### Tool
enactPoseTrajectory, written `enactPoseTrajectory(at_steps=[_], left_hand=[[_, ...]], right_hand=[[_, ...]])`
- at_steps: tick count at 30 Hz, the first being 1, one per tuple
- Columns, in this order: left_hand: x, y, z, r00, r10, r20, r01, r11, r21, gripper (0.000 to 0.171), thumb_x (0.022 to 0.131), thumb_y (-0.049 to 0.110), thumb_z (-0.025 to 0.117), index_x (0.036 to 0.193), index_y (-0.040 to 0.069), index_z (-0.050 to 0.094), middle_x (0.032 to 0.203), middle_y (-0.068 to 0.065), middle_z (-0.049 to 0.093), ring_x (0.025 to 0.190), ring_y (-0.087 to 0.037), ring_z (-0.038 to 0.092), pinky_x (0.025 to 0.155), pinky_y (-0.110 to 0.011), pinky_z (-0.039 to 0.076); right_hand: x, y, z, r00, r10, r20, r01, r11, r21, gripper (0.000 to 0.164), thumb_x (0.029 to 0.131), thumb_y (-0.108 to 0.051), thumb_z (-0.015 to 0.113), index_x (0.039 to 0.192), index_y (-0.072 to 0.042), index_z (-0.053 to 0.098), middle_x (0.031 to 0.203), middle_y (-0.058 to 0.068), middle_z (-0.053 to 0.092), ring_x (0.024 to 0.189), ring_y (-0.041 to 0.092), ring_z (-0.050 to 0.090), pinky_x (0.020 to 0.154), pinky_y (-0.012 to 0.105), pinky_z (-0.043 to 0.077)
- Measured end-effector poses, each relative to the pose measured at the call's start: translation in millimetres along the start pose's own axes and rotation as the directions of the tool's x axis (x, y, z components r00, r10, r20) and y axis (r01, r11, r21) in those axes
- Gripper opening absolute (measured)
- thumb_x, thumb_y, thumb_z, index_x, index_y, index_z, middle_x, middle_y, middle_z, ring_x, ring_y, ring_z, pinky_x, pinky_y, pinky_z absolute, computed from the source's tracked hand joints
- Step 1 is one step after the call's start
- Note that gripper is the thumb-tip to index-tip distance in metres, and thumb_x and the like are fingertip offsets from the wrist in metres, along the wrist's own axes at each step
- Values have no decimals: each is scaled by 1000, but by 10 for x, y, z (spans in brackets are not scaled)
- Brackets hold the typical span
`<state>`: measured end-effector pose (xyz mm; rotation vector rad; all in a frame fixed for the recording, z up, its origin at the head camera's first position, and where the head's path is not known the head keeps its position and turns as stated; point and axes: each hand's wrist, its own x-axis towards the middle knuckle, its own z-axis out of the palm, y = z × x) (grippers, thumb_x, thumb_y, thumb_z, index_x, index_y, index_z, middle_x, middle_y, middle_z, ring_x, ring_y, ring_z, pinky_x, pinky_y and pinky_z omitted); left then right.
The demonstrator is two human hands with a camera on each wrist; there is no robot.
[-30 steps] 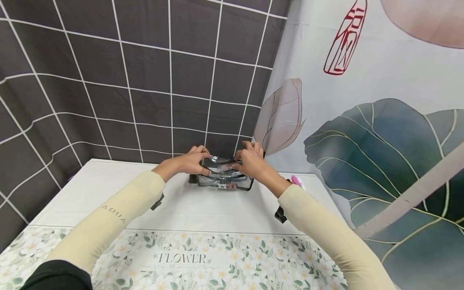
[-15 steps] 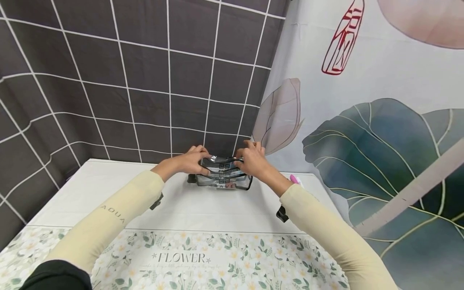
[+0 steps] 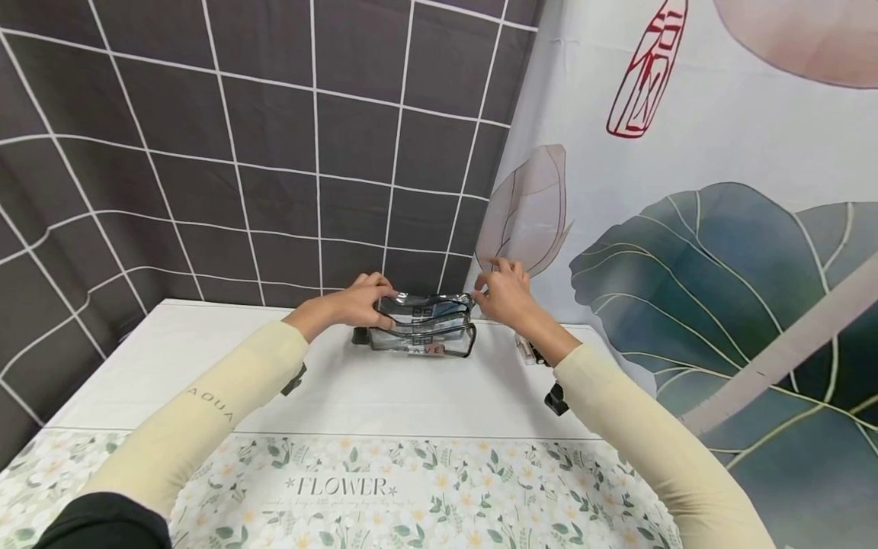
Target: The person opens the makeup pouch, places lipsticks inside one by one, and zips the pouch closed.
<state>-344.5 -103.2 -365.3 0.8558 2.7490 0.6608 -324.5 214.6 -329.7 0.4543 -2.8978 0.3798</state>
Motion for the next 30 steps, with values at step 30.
enactPoseTrajectory(at_steps=[30], left_hand=[[1,3,-17,1000,-2,15,2,1000,17,81,99,36,74,166,-3,51,169,-25,41,157,-44,33,132,-66,37]], right_hand=[[-330,1001,-26,972,222,79,-213,971,-112,32,105,-18,65,123,6,78,168,44,39,150,68,28,118,75,29]])
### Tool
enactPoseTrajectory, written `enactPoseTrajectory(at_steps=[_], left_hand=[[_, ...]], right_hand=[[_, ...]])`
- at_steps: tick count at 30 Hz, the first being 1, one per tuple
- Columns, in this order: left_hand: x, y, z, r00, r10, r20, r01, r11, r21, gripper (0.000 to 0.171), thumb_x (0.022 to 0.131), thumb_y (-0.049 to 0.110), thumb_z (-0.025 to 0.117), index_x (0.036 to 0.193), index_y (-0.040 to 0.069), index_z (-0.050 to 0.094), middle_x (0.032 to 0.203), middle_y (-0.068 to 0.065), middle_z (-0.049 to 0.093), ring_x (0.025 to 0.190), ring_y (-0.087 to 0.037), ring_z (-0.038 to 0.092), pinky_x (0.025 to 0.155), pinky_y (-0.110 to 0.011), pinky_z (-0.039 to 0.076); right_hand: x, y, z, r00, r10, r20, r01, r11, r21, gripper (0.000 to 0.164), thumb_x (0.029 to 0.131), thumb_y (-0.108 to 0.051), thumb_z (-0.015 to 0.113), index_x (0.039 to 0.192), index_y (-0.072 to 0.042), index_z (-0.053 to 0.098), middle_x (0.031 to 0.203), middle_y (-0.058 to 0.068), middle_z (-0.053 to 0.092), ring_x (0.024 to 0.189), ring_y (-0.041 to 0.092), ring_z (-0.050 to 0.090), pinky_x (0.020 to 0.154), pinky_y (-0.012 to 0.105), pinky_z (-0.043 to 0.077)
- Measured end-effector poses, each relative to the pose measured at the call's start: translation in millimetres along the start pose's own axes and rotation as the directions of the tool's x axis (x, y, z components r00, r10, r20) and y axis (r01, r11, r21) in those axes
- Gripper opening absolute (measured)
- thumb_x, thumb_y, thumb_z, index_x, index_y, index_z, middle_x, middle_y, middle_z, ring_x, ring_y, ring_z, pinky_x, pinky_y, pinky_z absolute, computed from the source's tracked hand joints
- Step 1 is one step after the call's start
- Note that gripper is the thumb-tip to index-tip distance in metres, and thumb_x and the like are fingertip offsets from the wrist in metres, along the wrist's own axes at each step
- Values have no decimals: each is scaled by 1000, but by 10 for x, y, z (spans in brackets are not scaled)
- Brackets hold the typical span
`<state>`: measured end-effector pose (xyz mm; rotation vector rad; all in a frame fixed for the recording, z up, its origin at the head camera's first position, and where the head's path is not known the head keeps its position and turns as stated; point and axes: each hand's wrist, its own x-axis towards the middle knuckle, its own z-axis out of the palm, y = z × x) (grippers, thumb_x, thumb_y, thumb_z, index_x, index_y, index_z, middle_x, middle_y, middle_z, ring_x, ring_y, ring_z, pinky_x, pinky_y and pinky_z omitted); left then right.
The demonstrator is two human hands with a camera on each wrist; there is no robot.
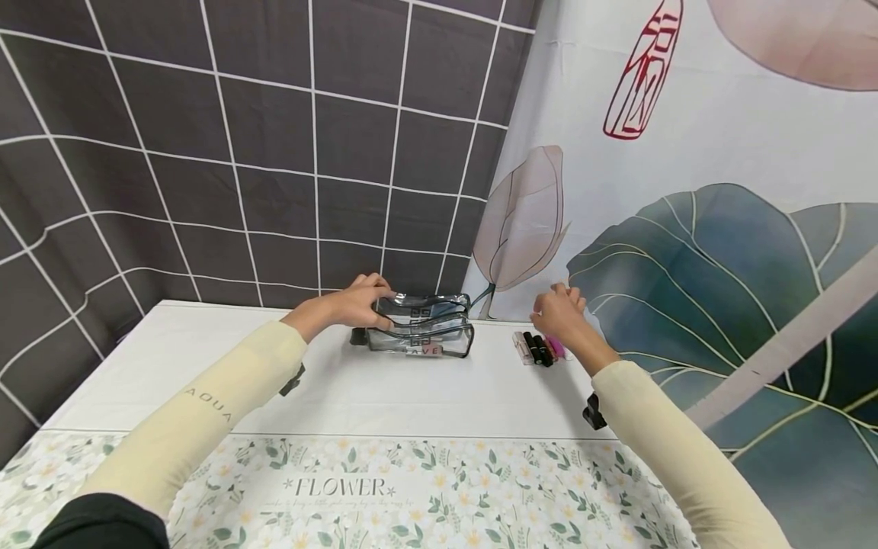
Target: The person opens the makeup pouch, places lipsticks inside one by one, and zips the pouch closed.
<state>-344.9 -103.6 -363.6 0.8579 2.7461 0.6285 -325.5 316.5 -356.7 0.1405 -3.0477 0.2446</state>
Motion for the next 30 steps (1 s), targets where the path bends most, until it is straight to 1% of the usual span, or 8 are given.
enactPoseTrajectory(at_steps=[3,6,9,12,14,20,25,30], left_hand=[[4,-4,-12,1000,0,1,0,1000,4,81,99,36,74,166,-3,51,169,-25,41,156,-44,34,132,-65,37],[6,-1,-27,1000,-7,7,7,1000,-11,81,99,35,74,167,-3,50,170,-25,40,157,-43,33,132,-66,36],[9,5,-31,1000,-11,13,11,1000,-19,81,100,35,73,167,-3,50,170,-24,38,158,-43,32,132,-67,36],[12,6,-21,1000,-10,17,10,1000,-19,81,100,35,73,168,-2,50,170,-24,39,158,-43,33,132,-67,37],[12,6,-12,1000,-7,16,8,1000,-16,81,100,36,74,167,-2,50,170,-24,39,157,-43,33,132,-66,37],[2,-5,-27,1000,-7,9,7,1000,-10,81,99,35,74,167,-3,51,169,-25,39,157,-43,33,132,-66,37],[3,10,-40,1000,-8,18,8,1000,-22,81,100,34,74,168,-3,49,170,-25,38,157,-43,32,133,-66,36],[-10,24,-11,1000,-11,27,11,1000,-18,82,100,34,74,168,-3,48,170,-25,37,157,-43,32,133,-66,36]], right_hand=[[5,104,36,999,30,36,-29,999,-15,32,98,-12,64,120,7,77,166,46,40,148,68,28,117,75,30],[22,202,75,995,69,71,-66,997,-47,26,94,-10,65,111,6,76,159,45,44,142,65,32,114,73,32],[32,287,111,989,110,101,-102,991,-83,18,99,-15,69,97,3,73,146,43,50,136,64,35,113,72,34],[20,371,157,980,147,136,-132,985,-112,30,105,-23,70,87,1,67,134,41,53,132,64,38,113,72,36],[11,442,198,974,165,158,-144,981,-133,32,105,-23,69,85,0,65,132,42,54,131,66,39,112,73,37],[28,616,297,947,243,209,-211,963,-165,17,95,-12,74,99,4,73,135,43,54,135,67,39,116,74,35],[5,658,346,936,262,234,-226,959,-168,30,90,-11,81,110,9,74,131,42,55,134,66,38,117,75,33],[-50,632,410,939,247,239,-202,959,-196,39,95,-9,75,125,15,70,132,43,58,134,67,41,117,74,35]])
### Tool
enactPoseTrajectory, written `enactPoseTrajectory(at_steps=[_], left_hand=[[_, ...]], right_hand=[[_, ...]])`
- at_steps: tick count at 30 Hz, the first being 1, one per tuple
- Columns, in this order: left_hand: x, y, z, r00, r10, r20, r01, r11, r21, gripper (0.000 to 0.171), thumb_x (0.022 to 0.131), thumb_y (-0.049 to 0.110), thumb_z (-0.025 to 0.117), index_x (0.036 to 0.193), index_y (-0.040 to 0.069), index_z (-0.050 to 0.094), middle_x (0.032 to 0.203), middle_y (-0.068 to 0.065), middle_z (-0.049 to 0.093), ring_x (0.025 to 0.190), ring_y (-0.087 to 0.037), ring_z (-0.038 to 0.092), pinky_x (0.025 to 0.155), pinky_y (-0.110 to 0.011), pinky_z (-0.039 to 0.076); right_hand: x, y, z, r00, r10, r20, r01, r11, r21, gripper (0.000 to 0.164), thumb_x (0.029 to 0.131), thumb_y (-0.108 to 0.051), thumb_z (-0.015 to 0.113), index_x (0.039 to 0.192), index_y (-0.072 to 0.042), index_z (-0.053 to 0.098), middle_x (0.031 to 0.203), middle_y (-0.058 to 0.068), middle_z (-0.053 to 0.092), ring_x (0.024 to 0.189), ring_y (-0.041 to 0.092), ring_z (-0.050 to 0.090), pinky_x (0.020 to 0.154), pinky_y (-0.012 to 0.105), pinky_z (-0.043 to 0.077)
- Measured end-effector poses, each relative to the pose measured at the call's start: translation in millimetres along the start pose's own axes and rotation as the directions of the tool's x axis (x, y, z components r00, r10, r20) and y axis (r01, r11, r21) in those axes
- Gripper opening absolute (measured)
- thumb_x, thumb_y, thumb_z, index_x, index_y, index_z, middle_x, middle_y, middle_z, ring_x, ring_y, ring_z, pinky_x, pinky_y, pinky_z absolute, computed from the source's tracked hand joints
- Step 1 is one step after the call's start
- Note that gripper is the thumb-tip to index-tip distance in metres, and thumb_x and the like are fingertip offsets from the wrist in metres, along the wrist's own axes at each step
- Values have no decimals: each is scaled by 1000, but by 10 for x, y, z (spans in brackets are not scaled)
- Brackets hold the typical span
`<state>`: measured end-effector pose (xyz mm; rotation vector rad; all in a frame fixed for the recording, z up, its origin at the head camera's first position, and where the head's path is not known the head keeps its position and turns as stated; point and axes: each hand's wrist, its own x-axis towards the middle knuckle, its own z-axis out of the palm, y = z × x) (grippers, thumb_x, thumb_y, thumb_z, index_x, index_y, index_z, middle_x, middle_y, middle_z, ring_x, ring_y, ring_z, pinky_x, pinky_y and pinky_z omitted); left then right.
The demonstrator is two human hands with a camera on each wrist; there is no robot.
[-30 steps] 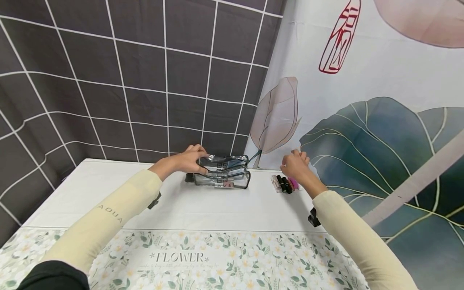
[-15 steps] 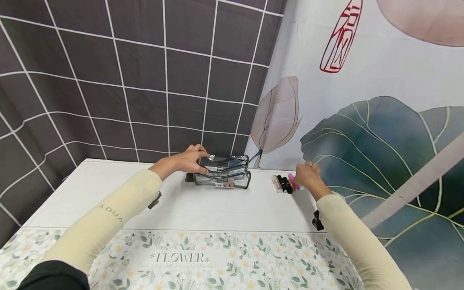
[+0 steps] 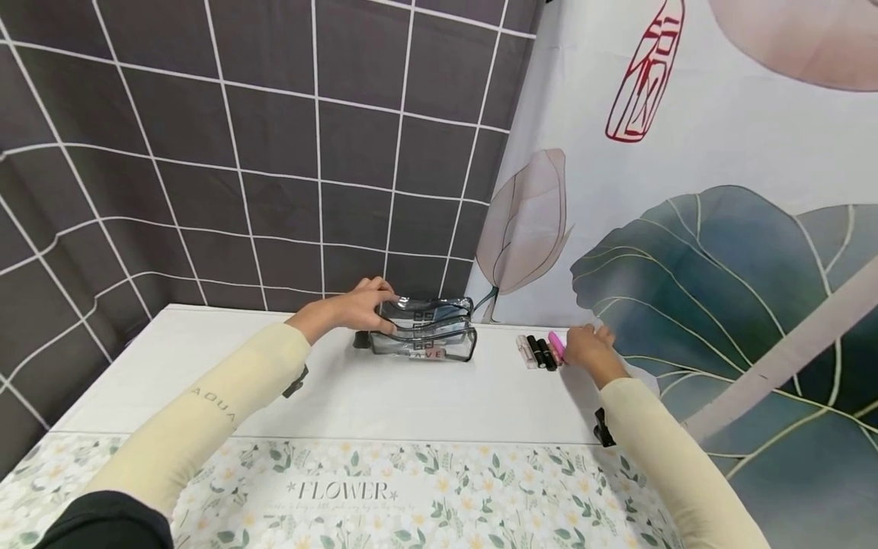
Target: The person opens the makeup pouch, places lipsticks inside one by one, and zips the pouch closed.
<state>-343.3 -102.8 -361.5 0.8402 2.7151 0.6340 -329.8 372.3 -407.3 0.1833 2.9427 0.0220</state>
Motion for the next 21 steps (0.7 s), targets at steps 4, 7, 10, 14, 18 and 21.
enactPoseTrajectory(at_steps=[4,7,10,14,18,21], left_hand=[[-6,7,30,1000,-3,1,3,1000,-12,82,99,34,75,168,-3,48,170,-24,38,157,-42,32,132,-66,36],[-2,12,34,1000,5,-4,-5,1000,-18,82,99,34,74,168,-3,49,170,-24,38,156,-42,33,132,-66,37],[0,-2,36,1000,10,-10,-10,1000,-12,82,99,34,74,168,-3,48,169,-24,38,156,-42,33,131,-66,37],[-18,-12,31,1000,6,-10,-6,1000,-5,82,99,34,74,168,-4,48,169,-24,38,155,-42,33,131,-66,37],[-39,6,20,1000,4,-3,-4,1000,-13,83,100,33,74,169,-4,47,170,-24,37,156,-42,32,131,-66,37],[-35,15,23,1000,8,-1,-8,1000,-15,83,100,34,74,169,-4,47,171,-24,37,156,-42,32,131,-66,37]], right_hand=[[-18,2,47,1000,10,1,-10,1000,-14,40,98,-7,68,130,17,66,133,44,58,131,64,43,114,70,38],[-32,23,54,1000,23,4,-23,1000,3,39,98,-6,68,129,17,66,132,44,57,132,65,41,114,70,37],[-54,31,34,999,33,9,-34,999,32,37,98,-8,68,126,16,67,132,44,56,133,66,39,114,72,35],[-65,10,2,997,68,25,-70,995,75,40,100,-16,68,124,16,66,137,48,50,136,68,36,115,74,33],[-57,4,-77,994,110,4,-109,985,132,39,102,-19,68,121,15,65,144,52,43,138,68,34,115,76,34],[-76,-10,-176,993,96,-63,-84,982,171,30,100,-17,68,109,11,67,137,48,48,132,66,39,111,76,38]])
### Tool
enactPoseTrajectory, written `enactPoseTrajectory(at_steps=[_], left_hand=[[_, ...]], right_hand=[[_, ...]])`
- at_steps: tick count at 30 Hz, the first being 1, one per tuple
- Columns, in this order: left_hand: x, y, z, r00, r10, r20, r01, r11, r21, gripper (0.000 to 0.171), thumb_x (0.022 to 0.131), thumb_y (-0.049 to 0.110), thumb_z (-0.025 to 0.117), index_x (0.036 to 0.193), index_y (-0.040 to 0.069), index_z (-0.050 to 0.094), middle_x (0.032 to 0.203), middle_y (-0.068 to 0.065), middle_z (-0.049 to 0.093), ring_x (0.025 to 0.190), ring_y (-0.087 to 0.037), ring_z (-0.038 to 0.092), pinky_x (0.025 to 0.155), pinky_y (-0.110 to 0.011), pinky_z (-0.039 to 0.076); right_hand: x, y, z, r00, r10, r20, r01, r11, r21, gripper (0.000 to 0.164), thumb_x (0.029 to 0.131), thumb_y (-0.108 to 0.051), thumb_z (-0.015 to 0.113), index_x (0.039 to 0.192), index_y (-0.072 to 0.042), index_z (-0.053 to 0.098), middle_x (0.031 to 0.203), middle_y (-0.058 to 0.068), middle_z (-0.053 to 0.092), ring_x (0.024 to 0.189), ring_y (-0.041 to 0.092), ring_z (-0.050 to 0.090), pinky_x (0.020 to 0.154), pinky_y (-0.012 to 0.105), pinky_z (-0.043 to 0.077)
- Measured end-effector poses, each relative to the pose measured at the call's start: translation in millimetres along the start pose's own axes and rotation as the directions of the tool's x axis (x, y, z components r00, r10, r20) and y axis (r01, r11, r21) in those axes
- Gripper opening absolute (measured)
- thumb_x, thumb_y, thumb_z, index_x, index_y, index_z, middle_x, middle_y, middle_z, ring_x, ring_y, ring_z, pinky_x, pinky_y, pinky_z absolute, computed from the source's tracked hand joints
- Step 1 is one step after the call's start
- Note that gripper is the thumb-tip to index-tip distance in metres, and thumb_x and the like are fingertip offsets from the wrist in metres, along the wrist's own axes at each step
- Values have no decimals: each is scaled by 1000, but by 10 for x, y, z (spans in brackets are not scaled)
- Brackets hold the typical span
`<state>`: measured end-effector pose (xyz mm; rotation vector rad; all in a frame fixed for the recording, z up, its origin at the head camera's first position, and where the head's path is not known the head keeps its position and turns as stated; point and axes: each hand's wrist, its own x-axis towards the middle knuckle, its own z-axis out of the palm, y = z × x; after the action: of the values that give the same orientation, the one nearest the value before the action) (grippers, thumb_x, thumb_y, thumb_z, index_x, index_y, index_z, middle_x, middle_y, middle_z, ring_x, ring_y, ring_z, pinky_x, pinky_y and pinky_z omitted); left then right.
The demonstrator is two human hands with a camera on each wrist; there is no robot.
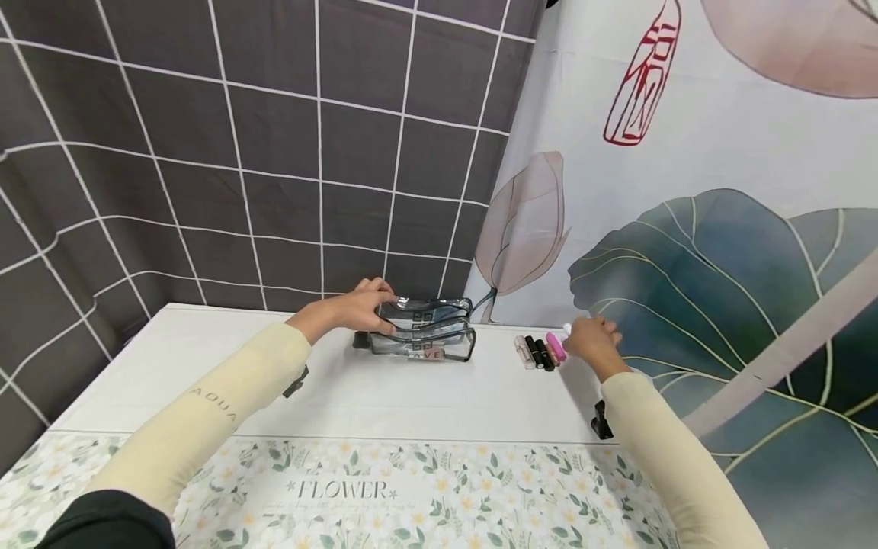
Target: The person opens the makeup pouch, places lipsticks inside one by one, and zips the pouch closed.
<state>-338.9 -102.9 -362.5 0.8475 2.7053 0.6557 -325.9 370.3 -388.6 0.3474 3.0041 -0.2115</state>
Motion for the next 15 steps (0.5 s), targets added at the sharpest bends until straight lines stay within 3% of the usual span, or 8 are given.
enactPoseTrajectory(at_steps=[5,10,15], left_hand=[[0,0,-24,1000,1,5,-1,1000,13,83,100,35,74,169,-3,47,172,-24,36,157,-42,32,132,-65,37],[23,-1,-27,1000,10,1,-10,1000,9,83,100,34,73,169,-4,46,171,-24,37,156,-42,32,131,-65,38],[23,-13,-19,1000,3,6,-3,1000,18,83,101,34,73,169,-4,47,171,-24,37,157,-43,31,132,-65,37]], right_hand=[[-25,-198,-184,986,-121,-111,127,991,41,20,93,-16,71,90,3,64,124,38,56,122,59,48,106,74,45],[-56,-484,-272,949,-240,-205,256,965,56,21,94,-16,69,89,5,66,144,44,53,130,64,49,109,78,45],[-143,-828,-311,907,-332,-258,361,930,74,22,95,-16,69,98,6,74,158,39,53,140,64,50,109,75,47]])
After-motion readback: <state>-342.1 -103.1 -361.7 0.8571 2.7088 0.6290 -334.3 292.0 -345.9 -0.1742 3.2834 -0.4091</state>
